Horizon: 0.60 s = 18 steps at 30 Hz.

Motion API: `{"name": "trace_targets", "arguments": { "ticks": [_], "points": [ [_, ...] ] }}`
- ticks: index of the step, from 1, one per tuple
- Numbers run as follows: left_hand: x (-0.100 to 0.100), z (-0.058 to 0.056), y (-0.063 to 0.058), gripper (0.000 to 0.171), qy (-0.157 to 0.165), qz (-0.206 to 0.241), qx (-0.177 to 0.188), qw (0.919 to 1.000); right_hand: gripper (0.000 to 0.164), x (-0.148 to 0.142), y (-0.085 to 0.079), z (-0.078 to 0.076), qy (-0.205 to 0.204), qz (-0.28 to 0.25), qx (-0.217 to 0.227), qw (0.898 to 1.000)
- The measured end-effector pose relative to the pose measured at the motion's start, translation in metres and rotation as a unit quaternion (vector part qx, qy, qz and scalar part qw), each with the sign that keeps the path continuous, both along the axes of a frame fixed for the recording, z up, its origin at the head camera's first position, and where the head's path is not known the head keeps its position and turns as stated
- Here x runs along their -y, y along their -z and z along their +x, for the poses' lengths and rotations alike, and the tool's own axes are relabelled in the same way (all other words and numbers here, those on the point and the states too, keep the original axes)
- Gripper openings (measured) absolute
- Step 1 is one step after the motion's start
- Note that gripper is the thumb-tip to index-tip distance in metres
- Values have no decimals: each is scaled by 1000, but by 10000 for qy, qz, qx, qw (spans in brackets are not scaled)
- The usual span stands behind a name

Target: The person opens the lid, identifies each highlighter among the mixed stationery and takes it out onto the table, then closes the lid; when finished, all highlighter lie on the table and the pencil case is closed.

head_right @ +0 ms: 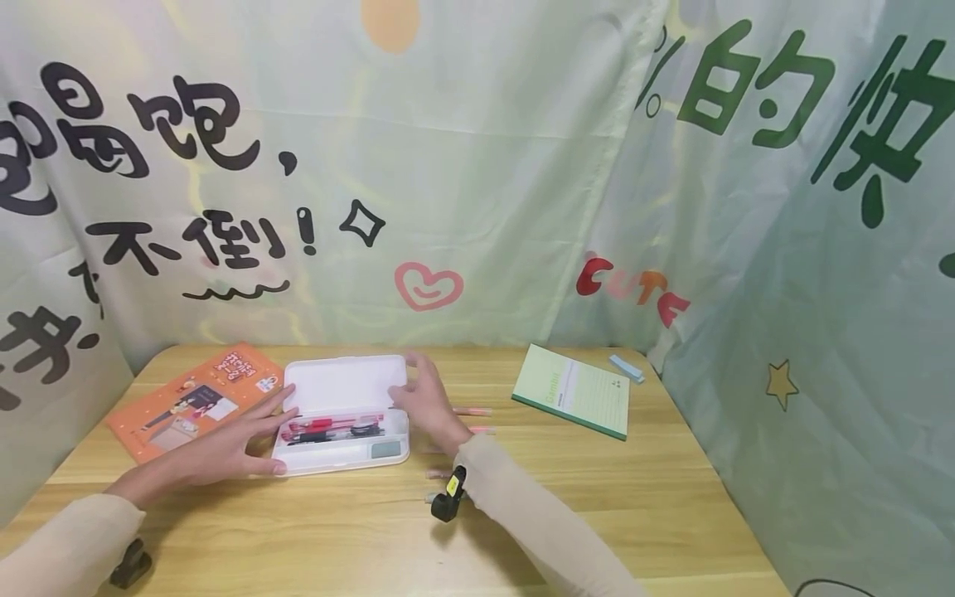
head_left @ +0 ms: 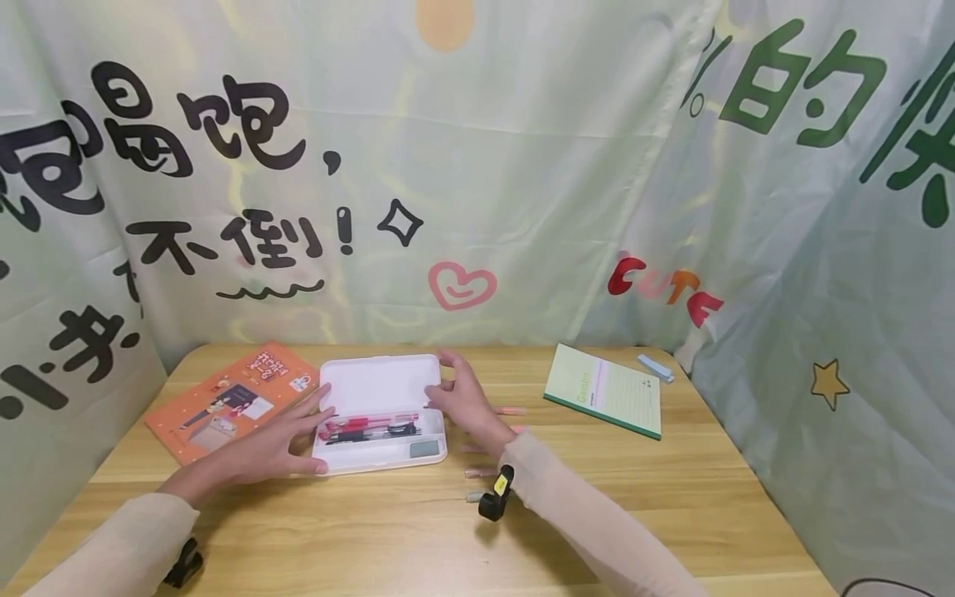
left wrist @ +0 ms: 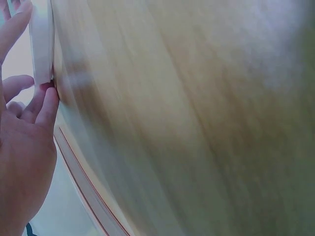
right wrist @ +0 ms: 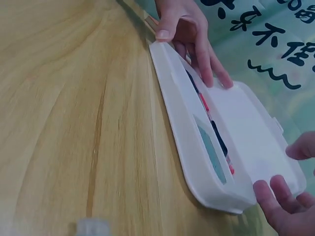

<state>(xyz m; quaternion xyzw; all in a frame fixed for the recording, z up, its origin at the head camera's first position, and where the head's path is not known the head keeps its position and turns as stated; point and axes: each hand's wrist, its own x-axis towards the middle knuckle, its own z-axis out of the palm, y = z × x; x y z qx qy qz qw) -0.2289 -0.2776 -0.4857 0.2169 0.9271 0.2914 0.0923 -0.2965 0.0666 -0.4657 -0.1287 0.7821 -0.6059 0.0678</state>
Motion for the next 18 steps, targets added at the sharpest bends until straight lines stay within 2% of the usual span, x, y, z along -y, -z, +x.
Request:
{"name": "trace_targets", "arguments": {
  "ticks": [2, 6, 11, 18],
  "points": [
    [0, 0, 0, 101, 9, 15, -2, 10000, 71, 0, 2, 0, -92, 78, -13, 9999],
    [0, 1, -1, 101, -13, 41, 24, 10000, 64, -4, 3, 0, -157, 190, 158, 9996],
    [0, 2, -1, 101, -49, 58, -7, 10000, 52, -11, 3, -1, -490, 41, 402, 9980],
    [-1, 6, -1, 97, 19, 177, -322, 9993, 45, -17, 3, -3, -727, -284, 522, 9956]
  ]
}}
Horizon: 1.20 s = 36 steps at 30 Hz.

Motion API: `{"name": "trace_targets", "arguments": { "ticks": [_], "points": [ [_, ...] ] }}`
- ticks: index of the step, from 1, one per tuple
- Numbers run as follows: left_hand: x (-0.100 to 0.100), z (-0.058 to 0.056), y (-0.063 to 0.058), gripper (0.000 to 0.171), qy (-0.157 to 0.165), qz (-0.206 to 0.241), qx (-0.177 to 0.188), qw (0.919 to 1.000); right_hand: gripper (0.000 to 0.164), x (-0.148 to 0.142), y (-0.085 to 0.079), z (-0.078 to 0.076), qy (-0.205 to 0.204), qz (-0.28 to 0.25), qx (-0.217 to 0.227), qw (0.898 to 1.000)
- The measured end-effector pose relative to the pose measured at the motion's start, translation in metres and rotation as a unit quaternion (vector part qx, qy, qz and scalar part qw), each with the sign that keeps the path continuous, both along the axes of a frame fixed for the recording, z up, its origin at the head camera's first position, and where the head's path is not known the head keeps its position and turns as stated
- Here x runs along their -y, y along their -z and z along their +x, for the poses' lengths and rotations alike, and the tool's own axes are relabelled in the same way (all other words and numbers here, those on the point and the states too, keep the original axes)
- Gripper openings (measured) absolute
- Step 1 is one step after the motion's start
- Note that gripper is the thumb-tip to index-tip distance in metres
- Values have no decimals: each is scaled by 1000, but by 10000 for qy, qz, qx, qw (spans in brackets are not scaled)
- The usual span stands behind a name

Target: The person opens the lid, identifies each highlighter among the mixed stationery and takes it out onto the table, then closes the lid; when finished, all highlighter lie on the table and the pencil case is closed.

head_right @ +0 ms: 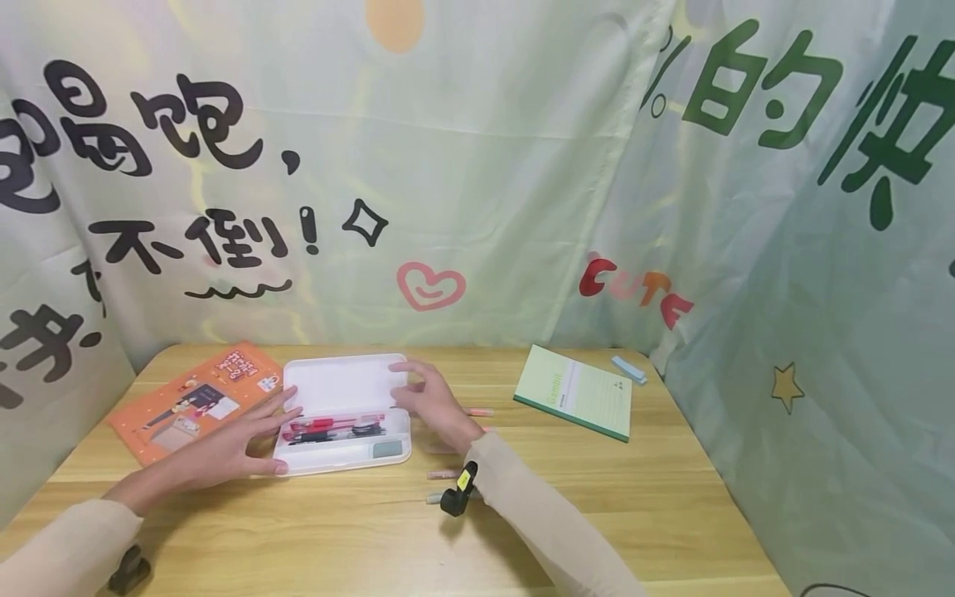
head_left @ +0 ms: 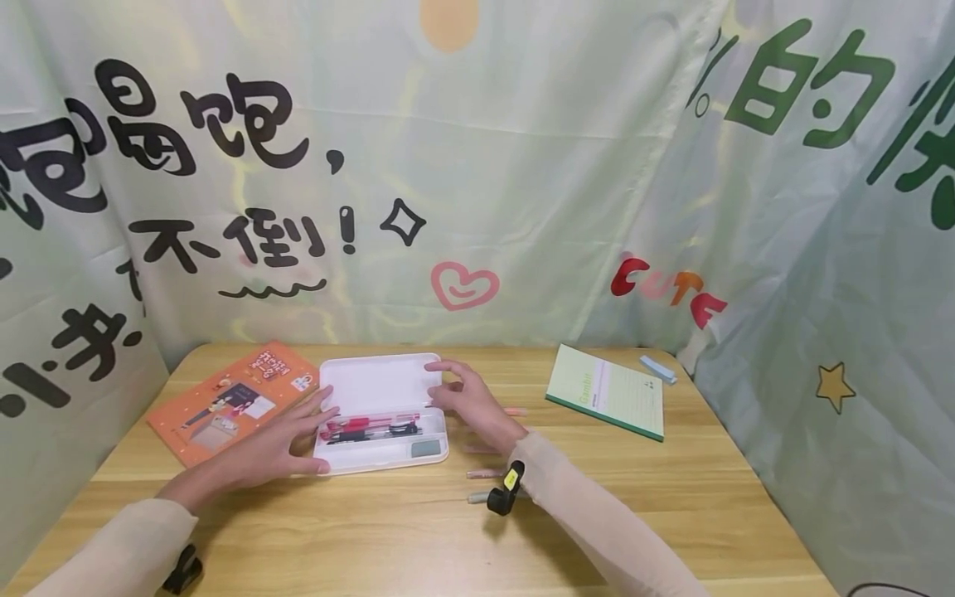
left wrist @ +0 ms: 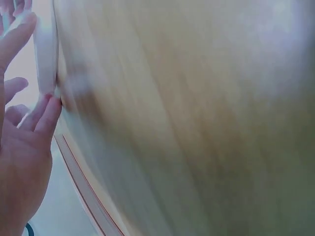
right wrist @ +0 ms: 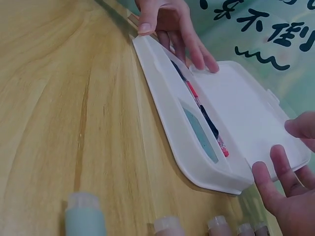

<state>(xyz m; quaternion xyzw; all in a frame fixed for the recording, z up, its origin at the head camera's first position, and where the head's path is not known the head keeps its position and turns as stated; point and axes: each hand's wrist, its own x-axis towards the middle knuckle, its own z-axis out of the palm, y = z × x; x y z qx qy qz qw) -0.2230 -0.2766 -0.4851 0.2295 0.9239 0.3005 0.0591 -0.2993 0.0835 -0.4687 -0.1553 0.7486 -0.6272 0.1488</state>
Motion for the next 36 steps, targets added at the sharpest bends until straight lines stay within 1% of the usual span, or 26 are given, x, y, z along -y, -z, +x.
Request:
{"name": "trace_targets", "arguments": {
  "ticks": [2, 4, 5, 7, 9, 11, 12, 14, 16, 18, 20, 22, 25, 28, 30, 33, 36],
  "points": [
    [-1, 1, -1, 93, -2, 82, -132, 9999, 44, -2, 1, 0, 9, -32, 50, 10000],
    [-2, 3, -2, 87, -134, 180, -216, 9995, 43, -3, 1, 0, 8, -102, 96, 9999],
    [-2, 3, -2, 82, -239, 262, -249, 9991, 44, -4, 1, 1, 16, -134, 120, 9998],
    [-3, 4, -3, 70, -554, 475, -241, 9970, 48, -5, 0, 1, 34, -207, 147, 9997],
    [-4, 4, -4, 57, -971, 761, -133, 9923, 55, -6, -1, 2, 26, -322, 108, 9994],
    [-5, 3, -6, 48, -1352, 1056, -12, 9852, 63, -7, -2, 3, 8, -422, 59, 9991],
    [-6, 3, -6, 47, -1508, 1197, 57, 9813, 65, -7, -2, 4, -6, -451, 38, 9990],
    [-8, 2, -7, 49, -1693, 1472, 123, 9744, 64, -9, -3, 5, -12, -507, 39, 9987],
    [-9, 2, -8, 58, -1773, 1688, 148, 9695, 58, -10, -4, 7, -2, -519, 49, 9986],
    [-10, 2, -8, 68, -1788, 1882, 139, 9656, 51, -10, -4, 8, 38, -484, 35, 9988],
    [-11, 2, -8, 73, -1688, 2196, 214, 9606, 44, -10, -5, 9, 69, -394, -27, 9992],
    [-12, 2, -6, 70, -1565, 2458, 329, 9560, 38, -9, -5, 11, 78, -247, -76, 9996],
    [-14, 2, -5, 57, -1532, 2643, 572, 9505, 34, -9, -5, 13, 69, 3, -111, 9999],
    [-15, 3, -4, 56, -1634, 2486, 638, 9526, 37, -10, -4, 15, -24, 118, -93, 9999],
    [-14, 4, -3, 57, -1682, 2308, 610, 9564, 38, -11, -4, 16, -138, 192, -134, 9996],
    [-10, 6, -2, 53, -1651, 2048, 545, 9633, 33, -14, -5, 18, -390, 328, -209, 9985],
    [-7, 9, -2, 46, -1627, 1818, 487, 9686, 26, -17, -7, 20, -664, 634, -323, 9953]
  ]
}}
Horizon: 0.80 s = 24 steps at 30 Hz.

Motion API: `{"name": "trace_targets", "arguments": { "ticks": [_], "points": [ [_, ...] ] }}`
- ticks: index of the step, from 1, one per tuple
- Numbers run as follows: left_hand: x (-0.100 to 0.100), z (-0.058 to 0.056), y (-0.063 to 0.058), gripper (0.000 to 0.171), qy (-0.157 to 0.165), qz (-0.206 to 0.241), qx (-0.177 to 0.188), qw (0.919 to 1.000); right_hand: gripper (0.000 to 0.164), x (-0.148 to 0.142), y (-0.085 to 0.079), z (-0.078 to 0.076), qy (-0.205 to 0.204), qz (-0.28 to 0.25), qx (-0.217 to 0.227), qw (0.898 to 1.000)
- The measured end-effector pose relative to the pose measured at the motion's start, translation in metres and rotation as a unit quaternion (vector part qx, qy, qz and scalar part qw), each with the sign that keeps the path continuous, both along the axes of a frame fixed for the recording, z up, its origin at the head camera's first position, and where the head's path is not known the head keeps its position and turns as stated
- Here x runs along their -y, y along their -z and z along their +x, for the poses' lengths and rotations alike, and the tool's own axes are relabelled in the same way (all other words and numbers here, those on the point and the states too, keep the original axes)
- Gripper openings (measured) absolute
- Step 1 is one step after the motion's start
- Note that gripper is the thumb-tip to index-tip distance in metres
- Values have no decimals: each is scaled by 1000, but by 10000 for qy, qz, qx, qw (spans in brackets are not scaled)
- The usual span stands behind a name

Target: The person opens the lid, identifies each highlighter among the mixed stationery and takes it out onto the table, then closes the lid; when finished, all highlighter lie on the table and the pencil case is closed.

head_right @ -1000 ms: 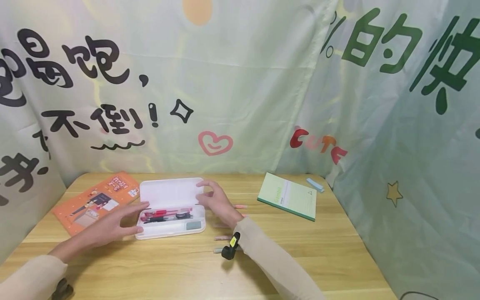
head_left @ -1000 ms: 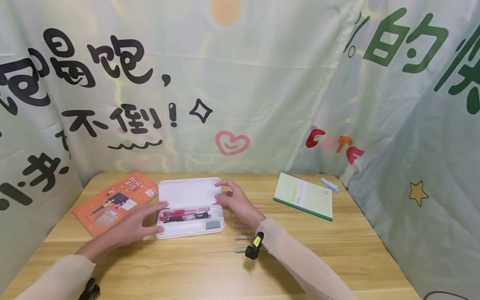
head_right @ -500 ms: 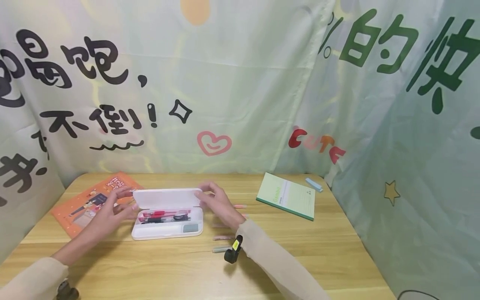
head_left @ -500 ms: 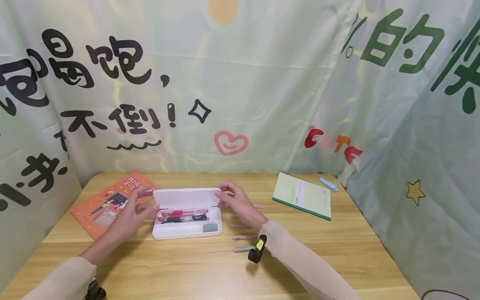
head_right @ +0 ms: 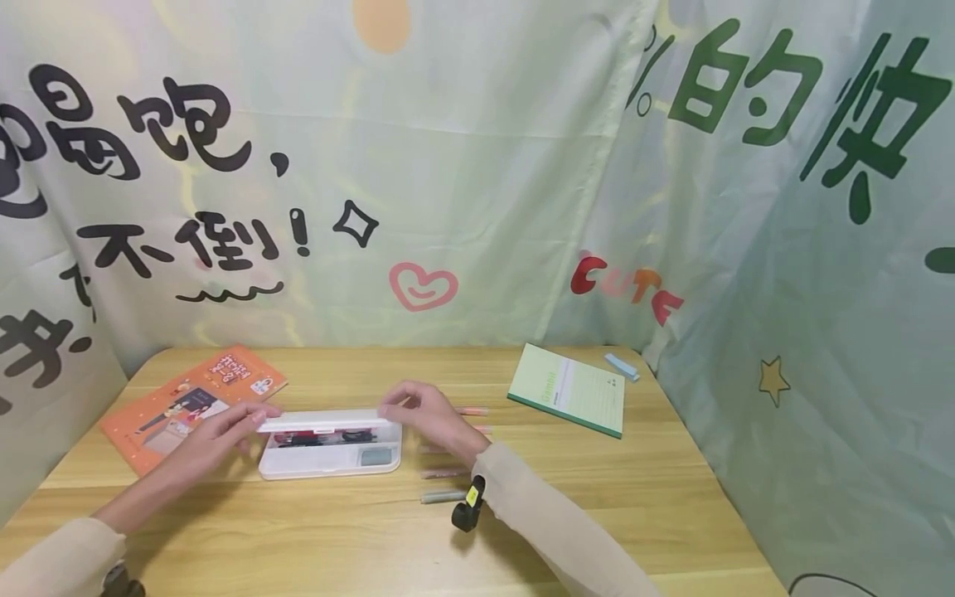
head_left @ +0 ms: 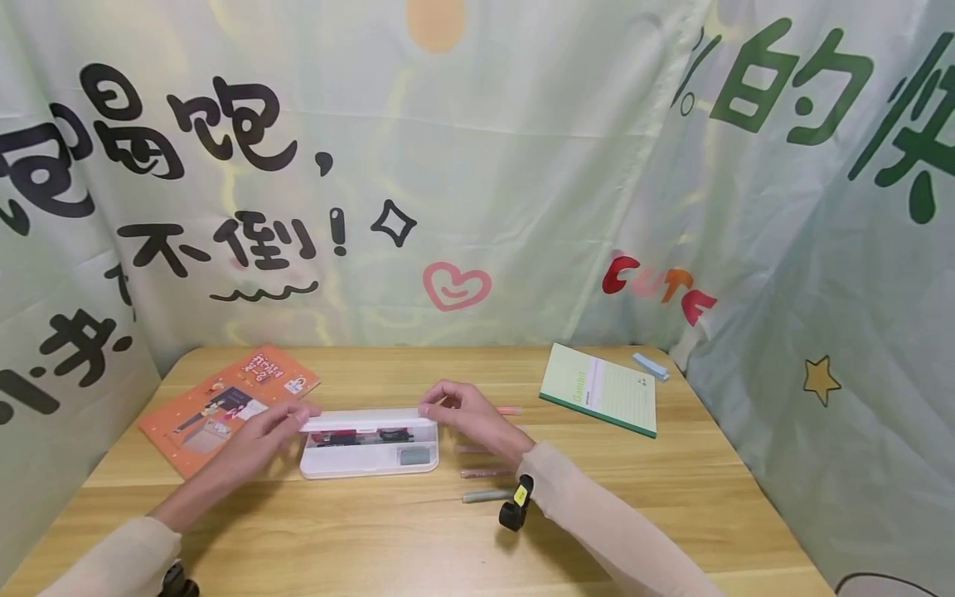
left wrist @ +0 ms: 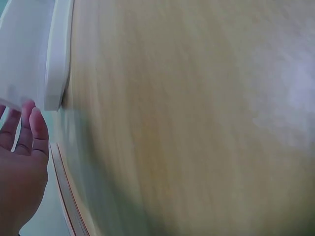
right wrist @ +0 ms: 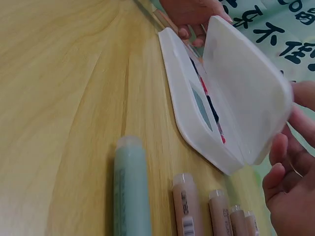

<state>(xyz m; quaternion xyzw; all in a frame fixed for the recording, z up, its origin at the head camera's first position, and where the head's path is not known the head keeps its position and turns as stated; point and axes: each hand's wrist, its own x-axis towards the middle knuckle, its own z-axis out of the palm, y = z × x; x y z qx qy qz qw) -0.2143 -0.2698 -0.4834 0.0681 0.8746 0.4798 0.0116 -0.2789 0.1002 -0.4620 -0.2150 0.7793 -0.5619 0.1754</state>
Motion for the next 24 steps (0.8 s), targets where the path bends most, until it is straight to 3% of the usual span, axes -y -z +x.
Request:
{"name": "trace_targets", "arguments": {
  "ticks": [7, 11, 14, 24],
  "points": [
    [6, 1, 7, 35, 593, -250, -334, 9974, 30, -5, 2, 4, -694, 758, -686, 9923],
    [8, 3, 8, 40, 929, -359, -300, 9946, 38, -5, 4, 5, -926, 1087, -1084, 9838],
    [8, 5, 7, 47, 1049, -463, -233, 9931, 42, -6, 4, 6, -945, 1307, -1217, 9794],
    [9, 9, 7, 51, 1150, -829, -511, 9886, 46, -7, 7, 6, -1083, 1583, -1415, 9712]
  ]
}}
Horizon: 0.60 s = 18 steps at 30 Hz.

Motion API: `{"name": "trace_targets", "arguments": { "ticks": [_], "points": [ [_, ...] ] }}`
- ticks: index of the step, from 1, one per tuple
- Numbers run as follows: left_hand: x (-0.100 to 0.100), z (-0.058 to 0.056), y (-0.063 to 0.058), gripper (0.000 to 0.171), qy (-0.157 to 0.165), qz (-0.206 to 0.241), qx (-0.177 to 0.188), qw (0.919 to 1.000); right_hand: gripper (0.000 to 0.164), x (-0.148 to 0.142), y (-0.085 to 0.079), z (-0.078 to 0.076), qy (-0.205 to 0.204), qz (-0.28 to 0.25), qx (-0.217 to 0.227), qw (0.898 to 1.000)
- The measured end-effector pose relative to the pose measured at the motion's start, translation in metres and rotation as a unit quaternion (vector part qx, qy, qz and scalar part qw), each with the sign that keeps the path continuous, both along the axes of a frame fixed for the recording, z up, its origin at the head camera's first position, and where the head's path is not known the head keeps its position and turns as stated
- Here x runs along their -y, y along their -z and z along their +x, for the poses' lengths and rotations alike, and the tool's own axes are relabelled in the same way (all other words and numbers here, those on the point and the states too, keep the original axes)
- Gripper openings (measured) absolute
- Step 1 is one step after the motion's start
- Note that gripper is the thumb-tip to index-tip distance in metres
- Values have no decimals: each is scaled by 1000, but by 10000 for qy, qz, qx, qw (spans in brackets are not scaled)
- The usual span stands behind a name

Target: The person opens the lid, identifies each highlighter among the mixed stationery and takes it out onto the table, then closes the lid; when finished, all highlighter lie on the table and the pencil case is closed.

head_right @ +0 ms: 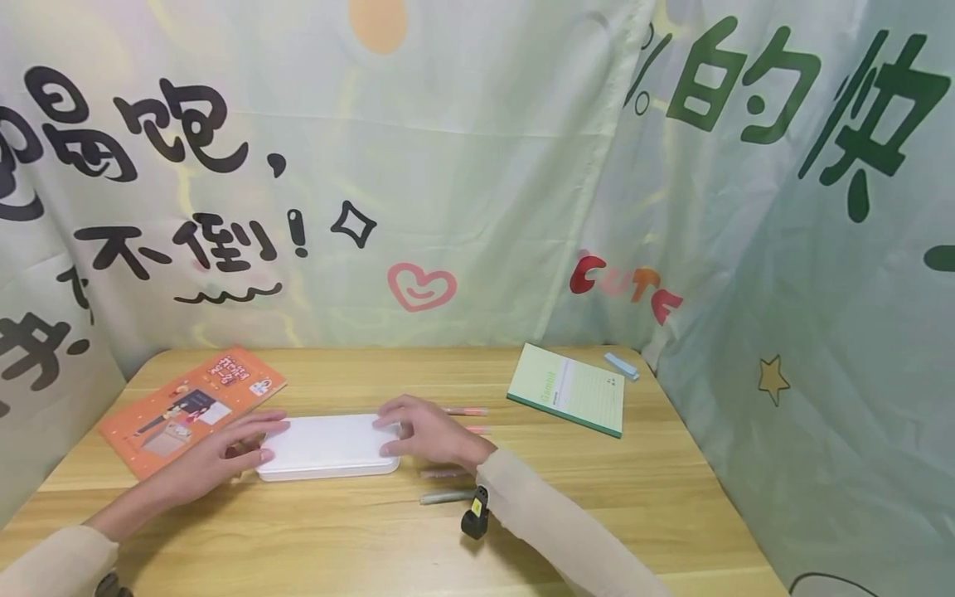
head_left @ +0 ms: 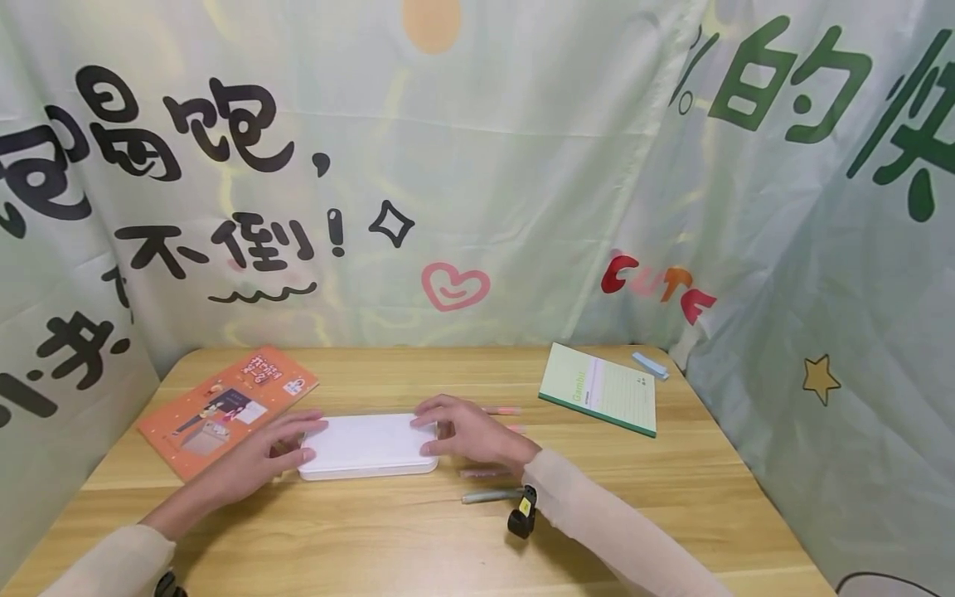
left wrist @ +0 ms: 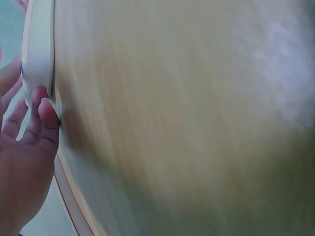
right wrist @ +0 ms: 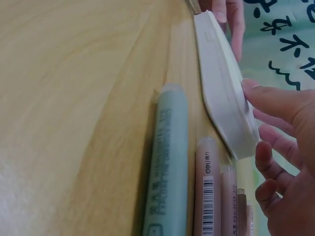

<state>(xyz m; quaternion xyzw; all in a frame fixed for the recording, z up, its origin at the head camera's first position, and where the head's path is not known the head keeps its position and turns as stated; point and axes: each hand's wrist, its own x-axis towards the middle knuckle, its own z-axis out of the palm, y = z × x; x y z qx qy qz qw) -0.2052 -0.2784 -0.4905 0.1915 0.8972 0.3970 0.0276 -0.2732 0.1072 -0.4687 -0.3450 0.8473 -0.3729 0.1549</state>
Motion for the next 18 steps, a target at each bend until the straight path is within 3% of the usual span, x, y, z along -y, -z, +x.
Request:
{"name": "trace_targets", "arguments": {
  "ticks": [8, 13, 16, 18],
  "points": [
    [1, 0, 2, 50, -17, -146, -153, 9998, 47, 1, 0, 0, -120, 183, -281, 9994],
    [1, -2, 2, 49, 8, 5, -158, 9999, 39, -3, -2, 1, 8, -109, 31, 9999],
    [3, -5, -7, 47, -77, 190, -97, 9997, 32, -10, -7, -1, 238, -428, 193, 9986],
    [7, -8, -18, 45, -294, 182, -197, 9992, 28, -19, -14, -5, 445, -627, 99, 9970]
  ]
}}
